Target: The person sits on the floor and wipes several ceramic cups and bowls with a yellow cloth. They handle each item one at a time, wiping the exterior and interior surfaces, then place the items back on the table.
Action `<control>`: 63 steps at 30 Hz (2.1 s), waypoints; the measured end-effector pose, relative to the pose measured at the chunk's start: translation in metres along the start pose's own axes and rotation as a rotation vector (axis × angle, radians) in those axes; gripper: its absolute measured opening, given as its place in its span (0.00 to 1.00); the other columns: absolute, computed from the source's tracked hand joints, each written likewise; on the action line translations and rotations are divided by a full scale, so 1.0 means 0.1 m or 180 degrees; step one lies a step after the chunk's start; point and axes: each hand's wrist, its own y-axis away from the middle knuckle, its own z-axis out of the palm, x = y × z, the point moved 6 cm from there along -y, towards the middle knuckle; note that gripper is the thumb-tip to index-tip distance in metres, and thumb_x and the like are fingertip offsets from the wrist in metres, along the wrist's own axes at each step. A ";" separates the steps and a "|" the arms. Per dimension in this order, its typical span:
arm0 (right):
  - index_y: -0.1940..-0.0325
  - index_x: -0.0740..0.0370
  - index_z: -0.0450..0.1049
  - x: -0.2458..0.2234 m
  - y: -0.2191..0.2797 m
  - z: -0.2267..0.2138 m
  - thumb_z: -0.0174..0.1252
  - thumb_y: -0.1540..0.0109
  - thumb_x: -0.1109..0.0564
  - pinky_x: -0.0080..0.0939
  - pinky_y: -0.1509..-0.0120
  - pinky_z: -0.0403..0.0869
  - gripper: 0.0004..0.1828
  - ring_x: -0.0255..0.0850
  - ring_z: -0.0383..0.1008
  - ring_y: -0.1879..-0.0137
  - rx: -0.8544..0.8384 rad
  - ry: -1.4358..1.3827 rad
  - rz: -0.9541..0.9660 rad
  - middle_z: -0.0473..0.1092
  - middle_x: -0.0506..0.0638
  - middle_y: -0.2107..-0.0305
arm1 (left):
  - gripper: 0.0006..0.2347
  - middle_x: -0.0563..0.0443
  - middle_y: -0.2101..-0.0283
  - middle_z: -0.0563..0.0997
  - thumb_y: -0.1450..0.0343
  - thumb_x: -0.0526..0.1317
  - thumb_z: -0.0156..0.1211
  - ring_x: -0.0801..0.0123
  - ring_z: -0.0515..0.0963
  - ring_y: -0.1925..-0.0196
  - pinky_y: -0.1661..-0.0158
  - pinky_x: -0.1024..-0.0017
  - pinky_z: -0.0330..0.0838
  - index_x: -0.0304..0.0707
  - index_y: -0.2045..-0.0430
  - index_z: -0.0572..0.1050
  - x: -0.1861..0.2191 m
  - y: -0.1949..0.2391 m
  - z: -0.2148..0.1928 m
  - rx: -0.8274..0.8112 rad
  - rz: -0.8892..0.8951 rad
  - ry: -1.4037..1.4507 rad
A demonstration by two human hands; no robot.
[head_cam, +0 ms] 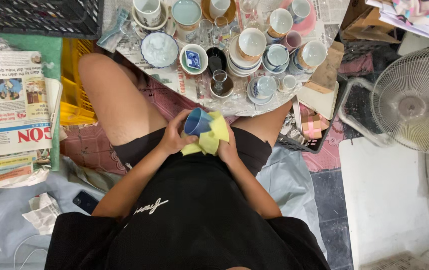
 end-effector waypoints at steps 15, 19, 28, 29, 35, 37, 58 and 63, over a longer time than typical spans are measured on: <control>0.44 0.56 0.75 -0.94 0.17 0.11 0.58 0.49 0.61 0.50 0.24 0.61 0.26 0.55 0.60 0.31 -0.0604 0.1791 -0.0903 0.62 0.57 0.38 | 0.34 0.46 0.39 0.75 0.31 0.51 0.63 0.69 0.74 0.39 0.39 0.71 0.67 0.29 0.32 0.63 -0.70 0.18 -0.02 -0.1549 -0.1218 0.0626; 0.49 0.64 0.67 -0.63 0.30 0.00 0.62 0.50 0.61 0.42 0.42 0.67 0.25 0.45 0.63 0.47 0.0267 0.1243 -0.0998 0.58 0.57 0.47 | 0.28 0.45 0.45 0.79 0.27 0.52 0.57 0.68 0.79 0.45 0.44 0.70 0.73 0.27 0.38 0.67 -1.06 0.33 0.00 -0.1276 -0.1812 0.1025; 0.55 0.64 0.73 -0.63 0.33 -0.03 0.63 0.43 0.57 0.46 0.46 0.71 0.15 0.49 0.73 0.55 -0.0136 0.1308 -0.1341 0.72 0.56 0.61 | 0.29 0.45 0.44 0.78 0.26 0.51 0.59 0.68 0.78 0.43 0.42 0.71 0.70 0.25 0.37 0.67 -0.72 0.18 0.13 -0.1169 -0.1501 0.1592; 0.51 0.65 0.73 -0.77 0.33 0.02 0.56 0.45 0.57 0.46 0.42 0.70 0.19 0.52 0.73 0.51 -0.0373 0.1344 -0.1432 0.73 0.58 0.57 | 0.29 0.45 0.44 0.78 0.26 0.52 0.58 0.67 0.78 0.43 0.42 0.71 0.71 0.26 0.36 0.66 -0.71 0.18 0.13 -0.1077 -0.1542 0.1781; 0.51 0.70 0.74 -1.15 0.28 0.24 0.71 0.46 0.48 0.55 0.34 0.67 0.28 0.55 0.75 0.47 -0.0994 0.2266 -0.1877 0.74 0.61 0.57 | 0.31 0.42 0.42 0.77 0.27 0.52 0.61 0.64 0.77 0.41 0.40 0.66 0.70 0.26 0.36 0.65 -1.11 0.36 -0.15 -0.1072 -0.1714 0.1626; 0.60 0.64 0.75 -1.00 0.25 0.29 0.73 0.44 0.49 0.54 0.35 0.69 0.20 0.52 0.76 0.52 -0.1372 0.2328 -0.1707 0.75 0.56 0.64 | 0.32 0.41 0.40 0.75 0.27 0.53 0.63 0.63 0.75 0.39 0.39 0.65 0.69 0.27 0.35 0.64 -1.39 0.44 -0.20 -0.1317 -0.1702 0.1077; 0.56 0.65 0.78 -0.61 -0.16 0.13 0.68 0.40 0.57 0.52 0.42 0.73 0.12 0.57 0.77 0.53 -0.0204 0.1996 -0.1280 0.75 0.59 0.62 | 0.20 0.48 0.52 0.80 0.24 0.40 0.56 0.72 0.81 0.56 0.57 0.73 0.78 0.33 0.38 0.67 -0.39 -0.19 -0.30 -0.0133 -0.1257 -0.0340; 0.52 0.64 0.78 -0.45 -0.16 0.09 0.64 0.37 0.59 0.48 0.44 0.74 0.10 0.54 0.78 0.51 -0.0189 0.1545 -0.0837 0.77 0.59 0.58 | 0.20 0.45 0.50 0.80 0.25 0.37 0.62 0.69 0.81 0.51 0.51 0.70 0.79 0.32 0.38 0.68 -0.24 -0.18 -0.28 -0.0209 -0.0902 -0.0687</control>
